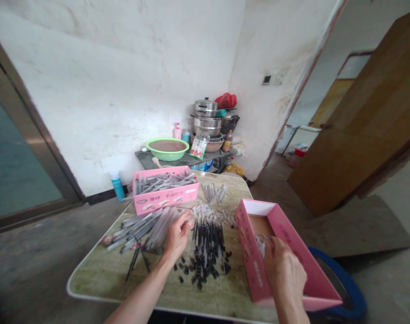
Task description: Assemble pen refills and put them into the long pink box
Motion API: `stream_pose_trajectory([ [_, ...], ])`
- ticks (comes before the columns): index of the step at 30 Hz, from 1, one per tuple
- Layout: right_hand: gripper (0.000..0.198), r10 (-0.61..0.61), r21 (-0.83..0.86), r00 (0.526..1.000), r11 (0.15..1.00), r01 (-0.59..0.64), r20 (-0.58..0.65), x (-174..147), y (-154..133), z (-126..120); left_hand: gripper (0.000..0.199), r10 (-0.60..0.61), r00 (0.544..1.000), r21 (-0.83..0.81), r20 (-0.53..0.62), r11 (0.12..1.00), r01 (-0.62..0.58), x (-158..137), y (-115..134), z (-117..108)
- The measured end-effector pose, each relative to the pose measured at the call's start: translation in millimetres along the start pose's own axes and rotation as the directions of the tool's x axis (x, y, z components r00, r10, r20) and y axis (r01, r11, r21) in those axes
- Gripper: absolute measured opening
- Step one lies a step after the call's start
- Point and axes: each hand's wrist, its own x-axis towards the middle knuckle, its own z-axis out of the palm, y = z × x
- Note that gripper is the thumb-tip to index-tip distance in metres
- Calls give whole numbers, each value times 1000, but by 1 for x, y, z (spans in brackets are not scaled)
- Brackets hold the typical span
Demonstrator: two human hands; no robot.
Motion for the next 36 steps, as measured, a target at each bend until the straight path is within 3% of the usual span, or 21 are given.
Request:
stream_pose_trajectory([
  [2,36,-78,189,995,978,88,-60,-14,-23,-2,35,5,1000,-50,-15,999,-5,-26,-3,-15],
  [6,34,-301,478,948,821,313,-104,-45,-85,11,33,11,990,3,-138,1000,-10,-56,-13,-40],
  [9,26,-426,481,900,810,336,89,-59,-132,34,32,67,982,43,-175,997,-60,-60,-16,-45],
  [11,21,-431,441,880,841,312,200,-61,-158,51,31,100,979,48,-175,994,-93,-60,-15,-44],
  [17,25,-341,328,894,914,241,292,-52,-208,91,30,151,971,63,-184,988,-142,-63,-15,-43],
  [24,23,-293,277,897,939,205,331,-48,-210,94,29,168,969,70,-180,985,-158,-62,-16,-44],
  [30,19,-237,364,900,926,96,367,-40,-194,90,30,142,973,44,-179,990,-136,-63,-19,-42],
  [33,21,-275,514,876,857,37,396,-40,-182,80,30,117,977,23,-178,993,-115,-62,-18,-43],
  [36,30,-382,680,808,733,-31,448,-50,-165,65,31,30,988,-55,-149,998,-39,-56,-6,-43],
])
